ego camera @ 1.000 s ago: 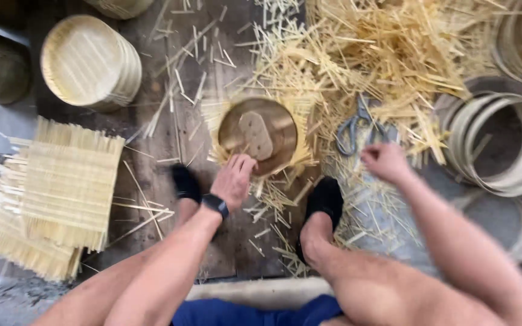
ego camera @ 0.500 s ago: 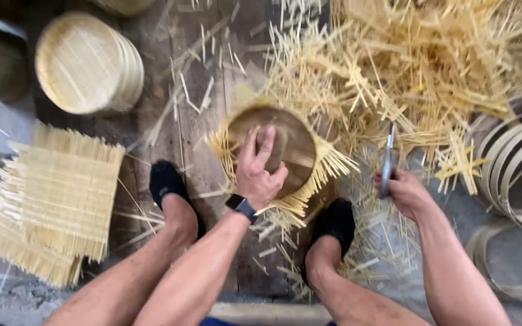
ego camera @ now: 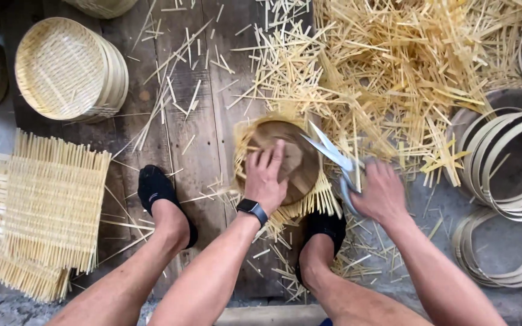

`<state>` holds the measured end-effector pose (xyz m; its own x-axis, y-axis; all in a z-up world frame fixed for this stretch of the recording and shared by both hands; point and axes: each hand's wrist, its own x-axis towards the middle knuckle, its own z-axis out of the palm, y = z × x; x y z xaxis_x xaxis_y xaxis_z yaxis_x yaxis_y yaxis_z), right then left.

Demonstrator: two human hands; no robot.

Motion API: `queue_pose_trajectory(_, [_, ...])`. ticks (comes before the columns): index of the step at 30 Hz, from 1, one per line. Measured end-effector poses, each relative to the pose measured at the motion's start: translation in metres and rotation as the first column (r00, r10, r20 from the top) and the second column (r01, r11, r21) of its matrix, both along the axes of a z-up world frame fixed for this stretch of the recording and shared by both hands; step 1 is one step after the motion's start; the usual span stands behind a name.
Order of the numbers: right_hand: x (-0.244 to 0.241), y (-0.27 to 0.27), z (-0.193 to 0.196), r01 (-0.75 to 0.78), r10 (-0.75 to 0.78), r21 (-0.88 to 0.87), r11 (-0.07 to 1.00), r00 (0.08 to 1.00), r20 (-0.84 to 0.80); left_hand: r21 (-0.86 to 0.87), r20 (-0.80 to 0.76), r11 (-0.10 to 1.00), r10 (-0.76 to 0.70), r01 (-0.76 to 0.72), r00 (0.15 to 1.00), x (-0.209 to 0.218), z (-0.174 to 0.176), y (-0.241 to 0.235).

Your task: The person sits at a workbench and assembles a round bamboo sieve. They place a woven bamboo mat over a wooden mold, fit a bent bamboo hoop around the mat's edge, trim excess strips with scissors, and press the hoop down to secure the rim, repeating the fitting and trimming steps.

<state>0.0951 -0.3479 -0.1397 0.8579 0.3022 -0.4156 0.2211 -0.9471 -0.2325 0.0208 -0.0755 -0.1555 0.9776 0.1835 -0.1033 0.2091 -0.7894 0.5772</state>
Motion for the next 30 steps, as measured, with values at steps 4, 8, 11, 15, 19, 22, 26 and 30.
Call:
queue_pose_trajectory(4, [0.031,0.022,-0.011,-0.238,0.291,-0.313,0.919,0.947,0.136,-0.034,-0.007,0.985,-0.168,0.168,0.986,0.001,0.004,-0.003])
queue_pose_trajectory(8, [0.044,0.03,0.022,-0.311,0.36,-0.384,0.87,0.931,0.061,-0.041,-0.073,0.98,-0.199,0.197,0.977,0.008,0.016,0.005])
queue_pose_trajectory(11, [0.037,0.027,0.033,-0.288,0.286,-0.4,0.87,0.956,-0.067,-0.029,-0.048,0.991,-0.134,0.133,0.99,0.006,0.001,-0.002])
queue_pose_trajectory(15, [0.01,-0.003,-0.048,-0.234,0.332,-0.446,0.864,0.93,0.155,-0.035,-0.117,0.99,-0.14,0.136,0.983,0.007,0.006,-0.002])
queue_pose_trajectory(19, [0.019,-0.035,-0.079,-0.215,0.279,-0.282,0.935,0.937,0.211,-0.014,-0.085,0.974,-0.225,0.224,0.971,0.01,0.011,0.004])
queue_pose_trajectory(22, [0.031,-0.037,-0.063,-0.286,0.346,-0.237,0.928,0.899,0.269,0.008,-0.093,0.97,-0.241,0.243,0.966,0.01,0.018,0.004])
queue_pose_trajectory(26, [0.05,0.027,-0.009,-0.377,0.383,-0.182,0.908,0.573,0.724,-0.023,-0.088,0.958,-0.286,0.285,0.954,0.014,0.014,0.009])
queue_pose_trajectory(30, [0.057,0.003,-0.055,-0.332,0.431,-0.325,0.885,0.849,0.305,0.07,-0.118,0.93,-0.352,0.361,0.929,0.016,0.025,0.023])
